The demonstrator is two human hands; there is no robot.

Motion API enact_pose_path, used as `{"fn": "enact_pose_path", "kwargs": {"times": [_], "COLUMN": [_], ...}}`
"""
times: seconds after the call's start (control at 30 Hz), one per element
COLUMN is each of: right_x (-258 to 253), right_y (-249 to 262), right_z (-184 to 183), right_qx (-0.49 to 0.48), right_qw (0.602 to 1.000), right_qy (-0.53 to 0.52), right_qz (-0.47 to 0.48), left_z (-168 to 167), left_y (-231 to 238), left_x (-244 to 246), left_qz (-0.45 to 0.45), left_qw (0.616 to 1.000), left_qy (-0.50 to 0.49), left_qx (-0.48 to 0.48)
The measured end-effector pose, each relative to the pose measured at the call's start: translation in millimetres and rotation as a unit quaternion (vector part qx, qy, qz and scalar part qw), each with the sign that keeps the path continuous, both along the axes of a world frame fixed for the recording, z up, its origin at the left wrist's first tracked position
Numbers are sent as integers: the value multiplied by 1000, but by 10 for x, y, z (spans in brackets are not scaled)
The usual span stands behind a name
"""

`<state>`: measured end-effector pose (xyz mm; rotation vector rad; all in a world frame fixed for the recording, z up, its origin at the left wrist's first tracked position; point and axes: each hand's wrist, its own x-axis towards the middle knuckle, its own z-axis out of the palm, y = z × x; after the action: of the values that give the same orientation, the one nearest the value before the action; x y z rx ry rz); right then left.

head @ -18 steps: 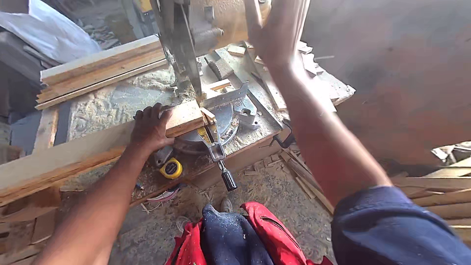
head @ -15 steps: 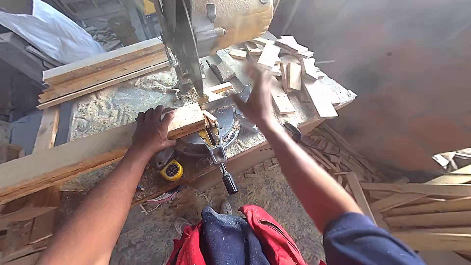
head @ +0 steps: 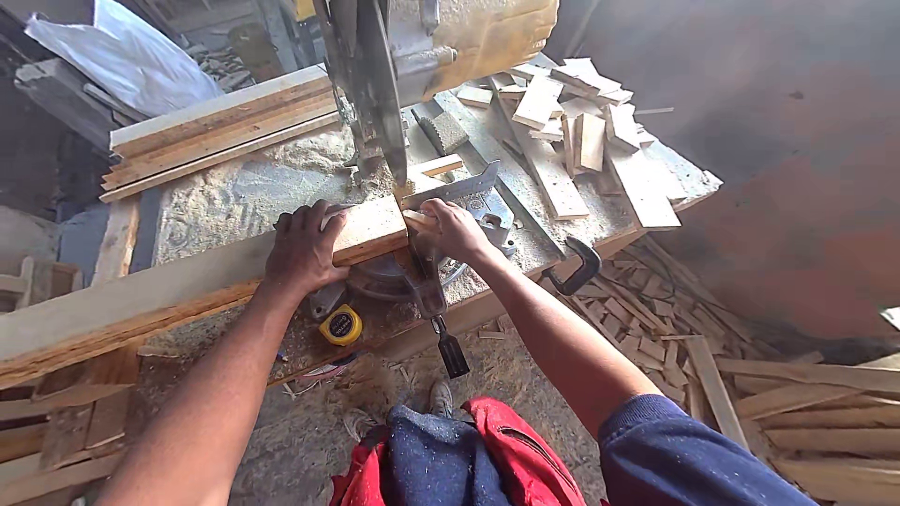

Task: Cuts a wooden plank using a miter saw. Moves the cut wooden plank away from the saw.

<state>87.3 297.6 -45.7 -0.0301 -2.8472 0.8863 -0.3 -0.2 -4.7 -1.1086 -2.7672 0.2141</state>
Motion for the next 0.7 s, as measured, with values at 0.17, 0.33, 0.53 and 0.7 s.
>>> {"fn": "enact_pose_path", "kwargs": {"times": [0.17,0.33,0.53,0.7], "right_x": [335,1700,3923,4113], "right_y": [0,97,-258,-1415], "right_z": [-20,-168,-1473,-2384], "right_qx": [1,-186,-345,-395], "right_qw": [997,949,840,752], "right_qy": [62,190,91,-266], "right_qz": [-52,-170,-409,-457], "left_z": [4,92,36,44], "left_y": [-10,3,7,6], "left_x": [10,80,10,20], "left_qz": [-5,2,-3,-3], "left_qw": [1000,997,999,999], "left_qy": [-10,-65,-39,-42], "left_qx": [10,30,7,2]}}
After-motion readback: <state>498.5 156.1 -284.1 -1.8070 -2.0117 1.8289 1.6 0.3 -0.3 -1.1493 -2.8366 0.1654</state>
